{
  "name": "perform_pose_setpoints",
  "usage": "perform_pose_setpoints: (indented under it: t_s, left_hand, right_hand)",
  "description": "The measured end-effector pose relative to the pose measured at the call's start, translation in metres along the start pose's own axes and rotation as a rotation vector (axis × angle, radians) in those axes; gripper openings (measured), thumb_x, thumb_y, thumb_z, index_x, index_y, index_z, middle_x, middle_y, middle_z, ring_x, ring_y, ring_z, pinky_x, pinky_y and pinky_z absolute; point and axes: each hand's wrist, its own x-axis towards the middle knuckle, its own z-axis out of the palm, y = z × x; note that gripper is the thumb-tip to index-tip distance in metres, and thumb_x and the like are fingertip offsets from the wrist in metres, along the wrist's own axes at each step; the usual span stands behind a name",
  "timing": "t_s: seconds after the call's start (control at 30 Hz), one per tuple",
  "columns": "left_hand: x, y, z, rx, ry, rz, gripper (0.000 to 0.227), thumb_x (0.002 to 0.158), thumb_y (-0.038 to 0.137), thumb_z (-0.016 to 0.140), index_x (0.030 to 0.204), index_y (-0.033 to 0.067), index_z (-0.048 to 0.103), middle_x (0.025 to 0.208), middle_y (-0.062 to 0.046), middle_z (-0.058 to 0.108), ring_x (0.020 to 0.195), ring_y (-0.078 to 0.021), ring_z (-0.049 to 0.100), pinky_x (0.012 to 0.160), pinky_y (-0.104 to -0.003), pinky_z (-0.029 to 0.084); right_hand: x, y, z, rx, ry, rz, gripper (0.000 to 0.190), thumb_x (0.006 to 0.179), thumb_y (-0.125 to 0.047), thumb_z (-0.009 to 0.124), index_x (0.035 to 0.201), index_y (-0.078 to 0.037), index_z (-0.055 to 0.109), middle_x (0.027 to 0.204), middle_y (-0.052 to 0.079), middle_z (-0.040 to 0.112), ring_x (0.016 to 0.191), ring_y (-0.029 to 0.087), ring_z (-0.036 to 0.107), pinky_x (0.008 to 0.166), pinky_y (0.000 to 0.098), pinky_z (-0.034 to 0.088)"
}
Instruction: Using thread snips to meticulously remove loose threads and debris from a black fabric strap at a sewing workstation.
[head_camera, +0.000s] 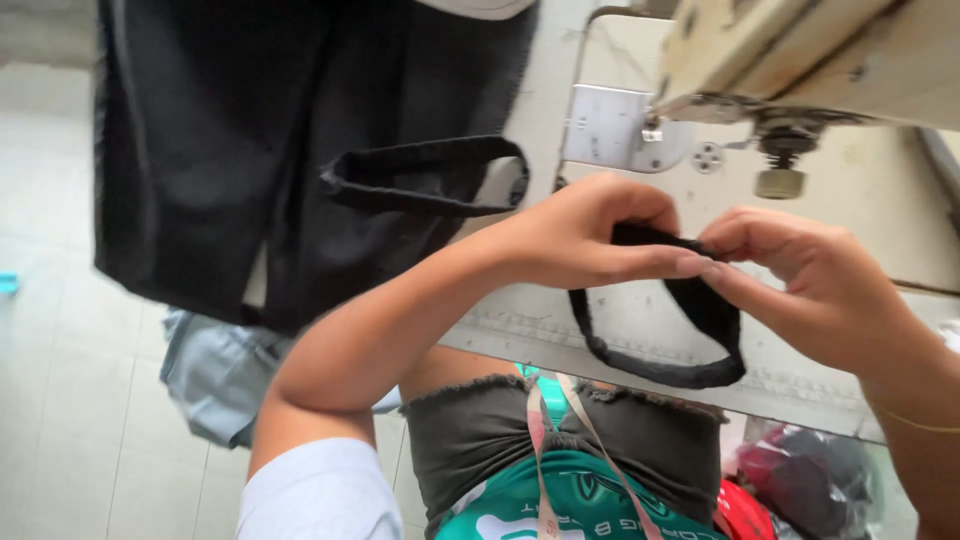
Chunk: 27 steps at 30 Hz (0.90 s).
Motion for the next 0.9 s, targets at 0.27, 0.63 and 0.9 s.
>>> perform_pose_setpoints:
  t_s: [0.27,0.63,0.9]
  left_hand:
    - [0.004,-0.015,0.002,0.036,-0.044,0.064,0.031,0.095,0.038,0.06,0.089,0.0093,0.07,0.073,0.004,0.065,0.066,-0.0111,0.055,0.059,-0.028,0.044]
    - [0.002,-0.013,-0.003,-0.003,-0.021,0.071,0.023,0.096,0.034,0.067,0.092,0.0115,0.069,0.073,0.006,0.063,0.068,-0.0071,0.053,0.06,-0.026,0.042]
    - [0.001,0.0,-0.02,-0.315,-0.116,-0.105,0.022,0.094,0.002,0.053,0.111,-0.0021,0.067,0.089,-0.007,0.068,0.074,-0.0121,0.064,0.066,-0.024,0.054]
  right_hand:
    - [-0.002,0.008,0.001,0.121,0.007,0.178,0.012,0.092,-0.012,0.072,0.096,-0.001,0.073,0.084,0.002,0.07,0.079,0.01,0.062,0.075,0.0246,0.051]
    - [0.003,0.009,0.004,0.22,-0.004,0.134,0.015,0.096,-0.008,0.066,0.106,0.001,0.073,0.091,0.005,0.071,0.084,0.011,0.063,0.077,0.0229,0.053]
    - [0.004,0.005,-0.003,0.521,0.059,0.227,0.032,0.093,0.002,0.062,0.125,0.004,0.06,0.101,0.015,0.071,0.09,0.019,0.069,0.081,0.0279,0.059]
